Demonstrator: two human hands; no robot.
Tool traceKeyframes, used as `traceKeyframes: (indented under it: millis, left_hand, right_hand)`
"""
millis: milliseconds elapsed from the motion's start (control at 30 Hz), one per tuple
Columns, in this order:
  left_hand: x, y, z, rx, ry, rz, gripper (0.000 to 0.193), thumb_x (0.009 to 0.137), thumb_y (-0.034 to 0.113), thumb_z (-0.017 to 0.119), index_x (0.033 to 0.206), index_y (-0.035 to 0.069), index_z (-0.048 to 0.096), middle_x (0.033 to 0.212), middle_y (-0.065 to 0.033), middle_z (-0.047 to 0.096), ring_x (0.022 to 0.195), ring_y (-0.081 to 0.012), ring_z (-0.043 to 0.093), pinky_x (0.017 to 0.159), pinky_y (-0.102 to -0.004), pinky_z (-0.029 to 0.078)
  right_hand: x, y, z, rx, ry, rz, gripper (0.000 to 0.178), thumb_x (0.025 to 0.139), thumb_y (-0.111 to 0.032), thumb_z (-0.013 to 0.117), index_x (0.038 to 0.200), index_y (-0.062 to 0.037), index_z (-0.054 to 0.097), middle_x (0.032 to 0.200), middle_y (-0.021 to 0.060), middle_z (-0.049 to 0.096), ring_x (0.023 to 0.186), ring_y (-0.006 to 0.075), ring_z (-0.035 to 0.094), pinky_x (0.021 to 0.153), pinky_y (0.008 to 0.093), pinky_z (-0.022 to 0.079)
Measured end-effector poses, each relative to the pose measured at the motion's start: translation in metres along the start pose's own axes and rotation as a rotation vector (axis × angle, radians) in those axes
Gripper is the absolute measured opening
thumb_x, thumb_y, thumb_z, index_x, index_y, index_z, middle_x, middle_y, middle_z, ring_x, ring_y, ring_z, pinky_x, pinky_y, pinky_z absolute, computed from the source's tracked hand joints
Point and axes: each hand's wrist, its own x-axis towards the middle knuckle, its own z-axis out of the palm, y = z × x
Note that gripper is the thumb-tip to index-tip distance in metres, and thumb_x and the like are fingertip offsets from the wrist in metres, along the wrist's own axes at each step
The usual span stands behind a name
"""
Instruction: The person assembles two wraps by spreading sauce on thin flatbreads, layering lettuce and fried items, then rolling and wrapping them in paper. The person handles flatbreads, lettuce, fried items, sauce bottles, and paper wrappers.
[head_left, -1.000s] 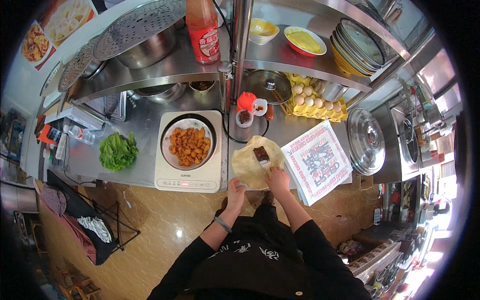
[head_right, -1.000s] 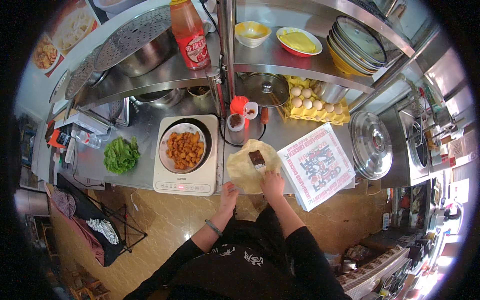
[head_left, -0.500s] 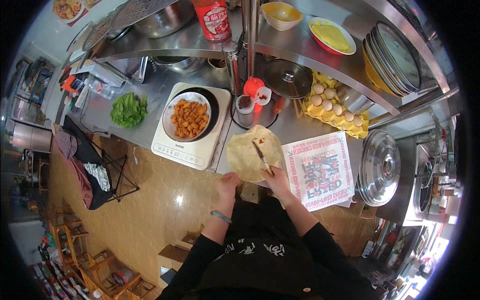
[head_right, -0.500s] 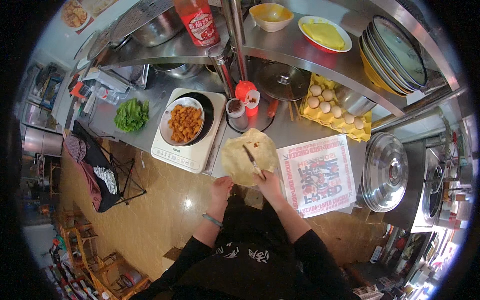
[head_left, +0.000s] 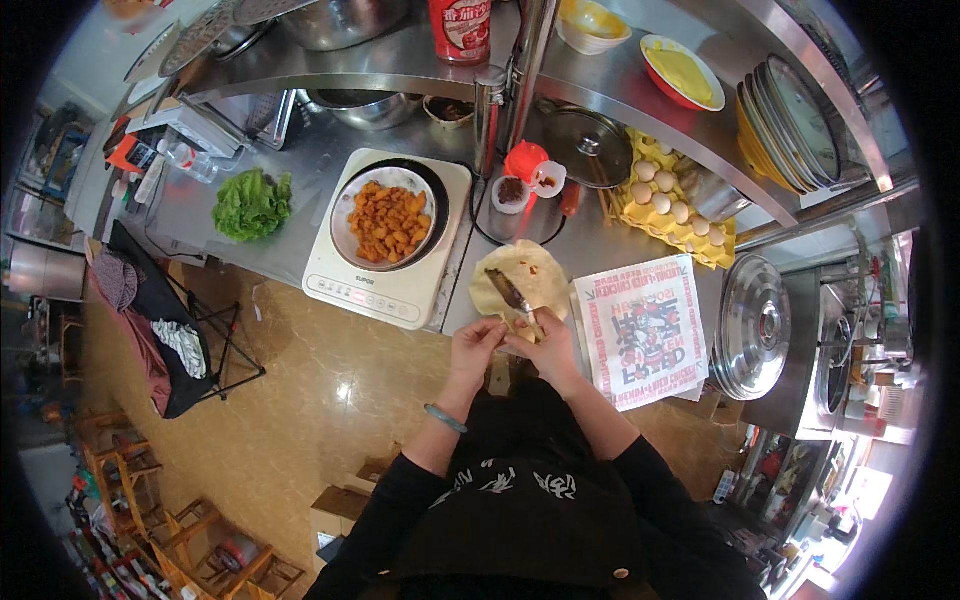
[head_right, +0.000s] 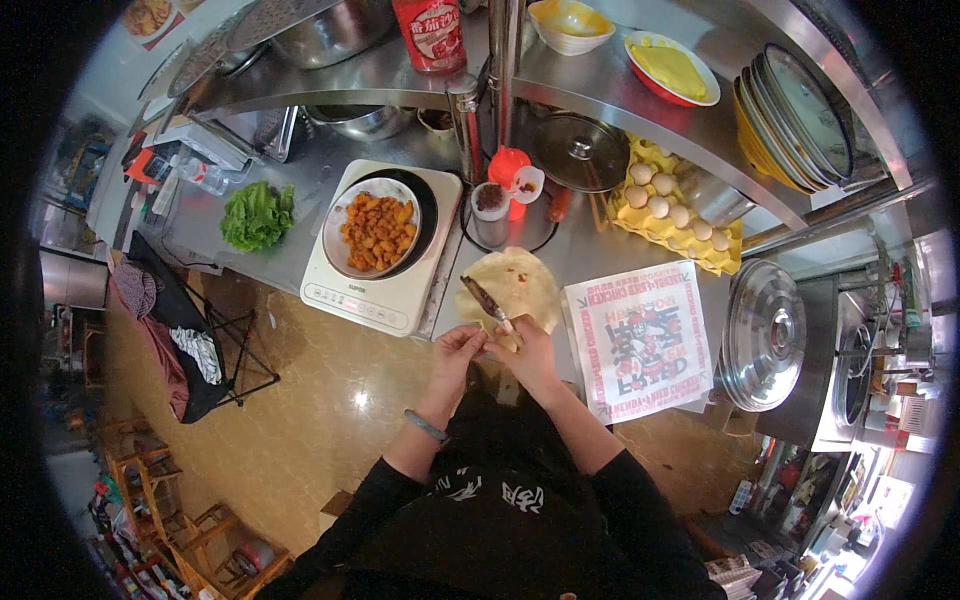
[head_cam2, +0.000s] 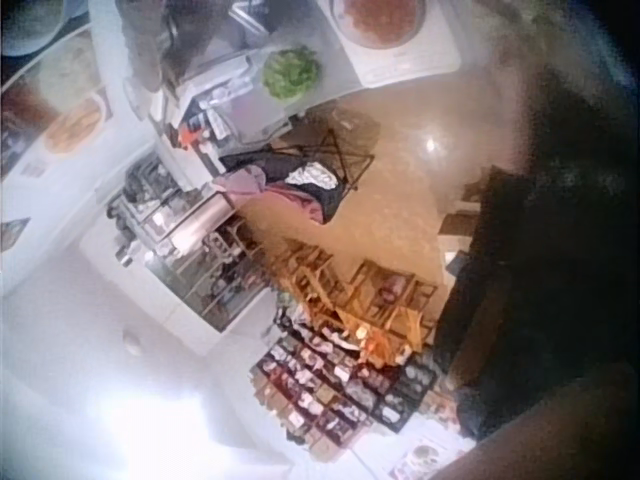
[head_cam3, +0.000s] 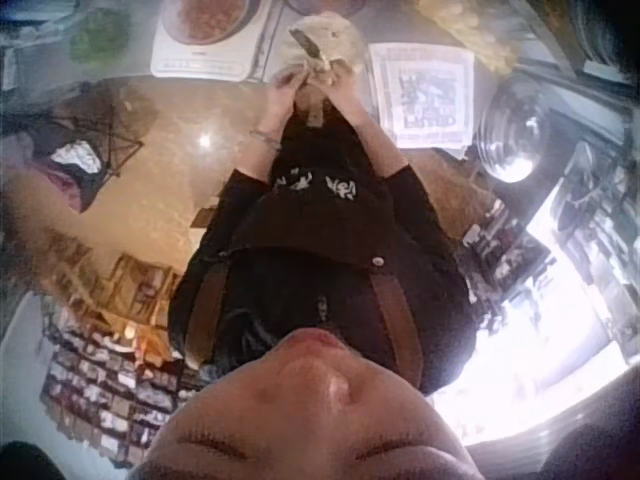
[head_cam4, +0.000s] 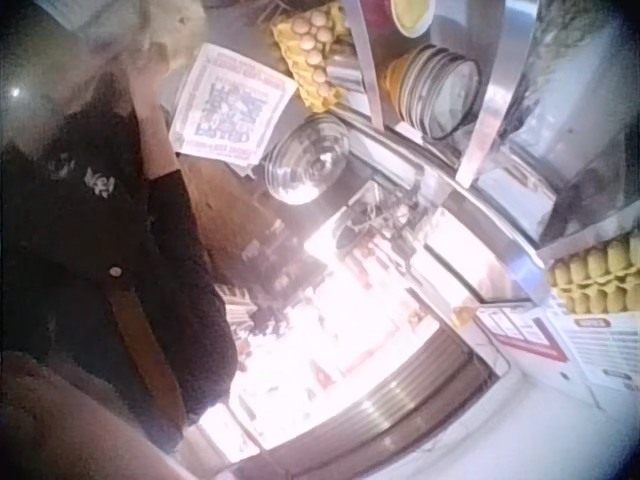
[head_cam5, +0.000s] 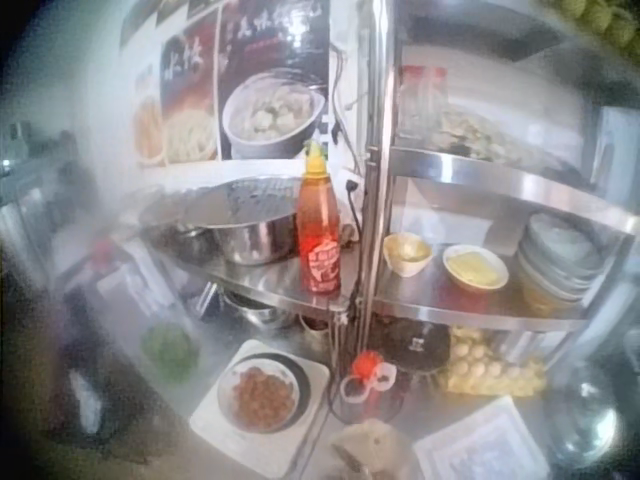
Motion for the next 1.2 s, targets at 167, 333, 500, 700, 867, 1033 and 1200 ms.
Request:
traceKeyframes:
  millis: [167,333,500,700,867,1033,1200]
  left_hand:
    - [-0.009,0.033,0.023,0.24,-0.202,0.196,0.007,0.083,0.0,0.06,0.09,0.0,0.062,0.084,-0.0032,0.062,0.076,-0.0091,0.059,0.068,-0.0214,0.048]
    - [-0.024,0.048,0.039,0.184,-0.305,0.104,0.003,0.082,0.001,0.06,0.085,0.001,0.06,0.083,-0.0003,0.061,0.079,-0.0084,0.056,0.073,-0.0228,0.045]
    - [-0.031,0.054,0.055,-0.02,-0.362,-0.135,0.003,0.083,0.005,0.059,0.087,0.005,0.059,0.084,-0.0002,0.059,0.08,-0.0094,0.056,0.074,-0.0245,0.046]
    - [-0.04,0.049,0.084,0.066,-0.419,-0.306,0.008,0.085,0.009,0.06,0.08,0.005,0.054,0.078,0.0013,0.055,0.074,-0.0068,0.053,0.072,-0.0229,0.046]
    - [-0.033,0.032,0.106,0.218,-0.568,-0.186,0.011,0.083,0.006,0.061,0.074,0.006,0.054,0.078,0.0014,0.055,0.073,-0.0066,0.052,0.067,-0.0221,0.043]
    - [-0.037,0.004,0.14,-0.015,-0.512,-0.239,0.009,0.08,0.001,0.058,0.073,0.005,0.055,0.082,-0.0016,0.059,0.074,-0.0093,0.054,0.066,-0.0221,0.043]
    - [-0.035,-0.003,0.16,-0.447,-0.827,-0.327,0.012,0.079,-0.005,0.05,0.085,0.004,0.055,0.103,-0.009,0.059,0.085,-0.0162,0.059,0.077,-0.0275,0.049]
  right_hand:
    - [-0.012,-0.033,-0.019,0.067,0.123,-0.075,0.02,0.074,-0.01,0.07,0.09,0.0001,0.062,0.079,0.0051,0.057,0.069,0.0167,0.055,0.062,0.0266,0.043]
    - [-0.034,-0.055,-0.041,0.662,0.057,0.442,0.012,0.085,-0.012,0.062,0.094,-0.0045,0.061,0.069,-0.005,0.051,0.059,0.0008,0.042,0.051,0.0176,0.03]
    - [-0.049,-0.065,-0.05,0.485,0.242,0.299,0.01,0.086,-0.009,0.059,0.093,-0.0026,0.056,0.074,-0.0025,0.053,0.065,0.0035,0.045,0.057,0.0196,0.037]
    - [-0.072,-0.062,-0.057,0.053,0.313,0.189,0.005,0.087,-0.004,0.055,0.091,-0.0002,0.054,0.078,-0.0002,0.054,0.073,0.0068,0.047,0.065,0.0226,0.041]
    - [-0.083,-0.046,-0.083,0.441,0.453,0.293,0.007,0.088,-0.006,0.054,0.091,0.0,0.052,0.079,0.0033,0.056,0.071,0.0116,0.05,0.067,0.0254,0.042]
    - [-0.094,-0.03,-0.13,0.982,0.47,0.349,0.008,0.093,-0.009,0.047,0.097,-0.0033,0.049,0.09,0.0029,0.054,0.079,0.0112,0.052,0.075,0.0278,0.045]
    - [-0.106,-0.02,-0.178,1.345,0.467,0.357,0.023,0.094,-0.015,0.045,0.114,-0.0039,0.048,0.108,0.0076,0.056,0.1,0.0194,0.056,0.087,0.0344,0.046]
